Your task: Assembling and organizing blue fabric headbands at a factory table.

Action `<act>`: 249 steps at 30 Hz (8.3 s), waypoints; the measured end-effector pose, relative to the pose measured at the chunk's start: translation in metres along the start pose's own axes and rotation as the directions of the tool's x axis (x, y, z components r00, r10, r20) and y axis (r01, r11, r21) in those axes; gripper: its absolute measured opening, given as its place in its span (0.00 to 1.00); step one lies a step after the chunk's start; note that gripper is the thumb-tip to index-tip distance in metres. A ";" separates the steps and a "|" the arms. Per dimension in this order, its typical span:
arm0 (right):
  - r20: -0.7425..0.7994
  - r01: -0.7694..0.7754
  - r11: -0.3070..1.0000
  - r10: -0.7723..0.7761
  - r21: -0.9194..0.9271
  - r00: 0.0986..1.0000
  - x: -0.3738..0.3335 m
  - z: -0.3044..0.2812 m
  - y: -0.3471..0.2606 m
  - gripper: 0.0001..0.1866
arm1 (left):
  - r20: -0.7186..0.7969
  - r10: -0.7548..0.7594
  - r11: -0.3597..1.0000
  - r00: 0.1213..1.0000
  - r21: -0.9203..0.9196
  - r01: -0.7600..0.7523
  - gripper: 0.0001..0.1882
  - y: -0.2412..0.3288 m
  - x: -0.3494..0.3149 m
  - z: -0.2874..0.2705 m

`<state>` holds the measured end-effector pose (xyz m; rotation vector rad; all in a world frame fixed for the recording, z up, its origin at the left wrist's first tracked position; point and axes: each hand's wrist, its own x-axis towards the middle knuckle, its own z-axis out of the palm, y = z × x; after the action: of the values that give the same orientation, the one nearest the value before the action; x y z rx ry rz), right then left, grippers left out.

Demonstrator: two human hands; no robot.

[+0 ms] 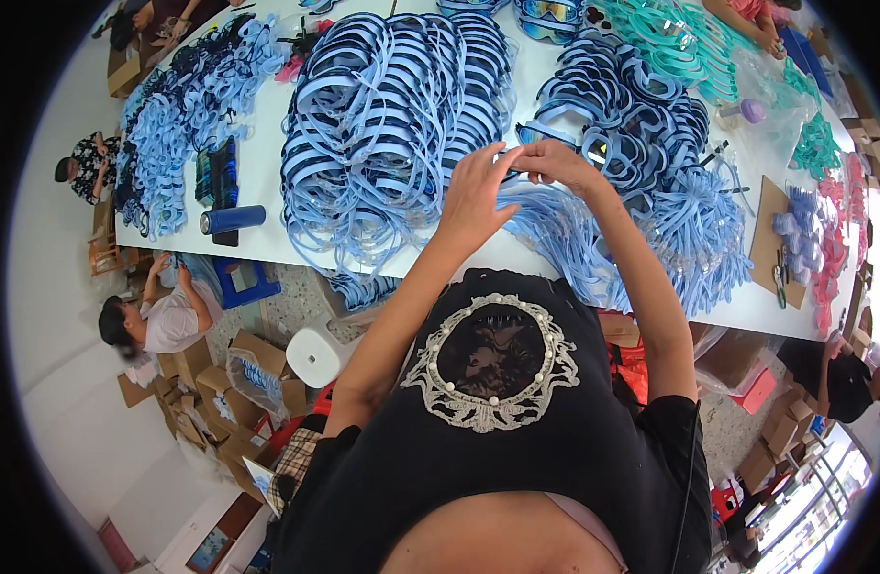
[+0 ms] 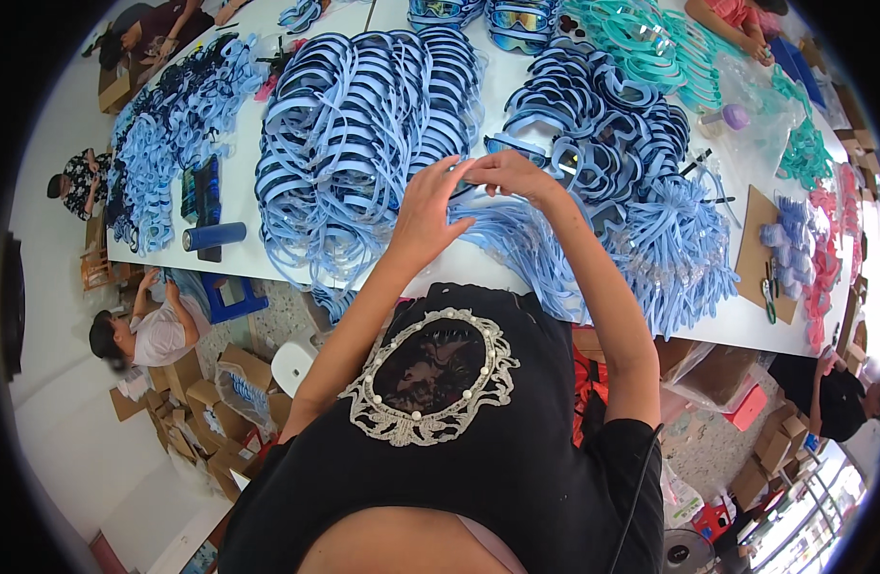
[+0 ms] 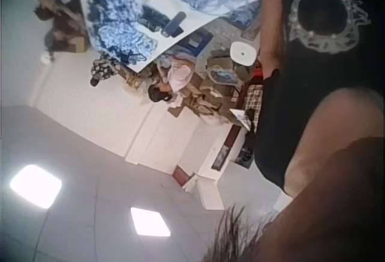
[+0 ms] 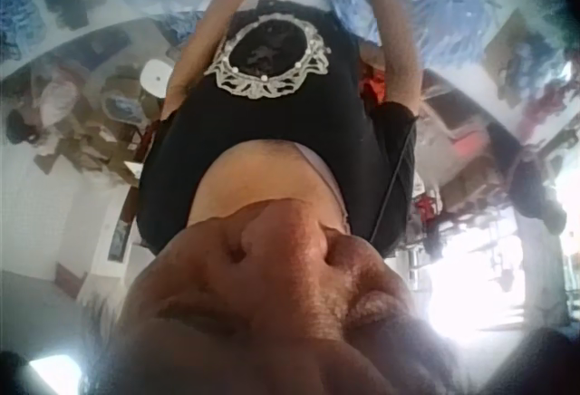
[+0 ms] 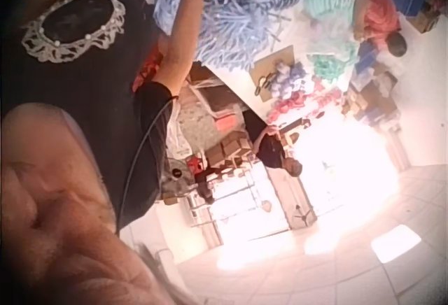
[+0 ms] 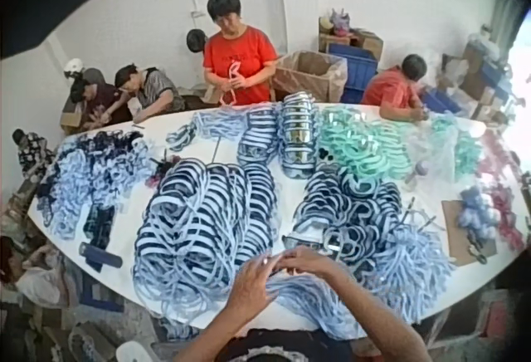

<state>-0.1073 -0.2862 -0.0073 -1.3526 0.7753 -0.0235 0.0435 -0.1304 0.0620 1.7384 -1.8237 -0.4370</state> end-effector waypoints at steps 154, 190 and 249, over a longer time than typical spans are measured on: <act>-0.017 0.454 0.862 -0.469 -0.225 0.883 -0.097 0.137 0.004 0.10 | -0.205 -0.564 0.642 0.800 -0.719 0.268 0.19 -0.063 -0.108 0.047; -0.020 0.223 0.957 -0.224 0.186 0.974 -0.091 0.069 0.041 0.11 | -0.151 -0.363 0.046 0.919 -0.988 -0.144 0.12 -0.078 -0.158 -0.262; 0.231 -0.110 0.846 -0.016 0.522 0.973 -0.034 0.129 -0.025 0.21 | 0.188 -0.412 0.418 0.892 -0.831 0.368 0.33 -0.050 -0.135 -0.022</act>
<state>-0.0574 -0.1661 0.0325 -0.7848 0.5499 -0.0407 0.0951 0.0011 0.0248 1.3551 -0.8035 -1.2439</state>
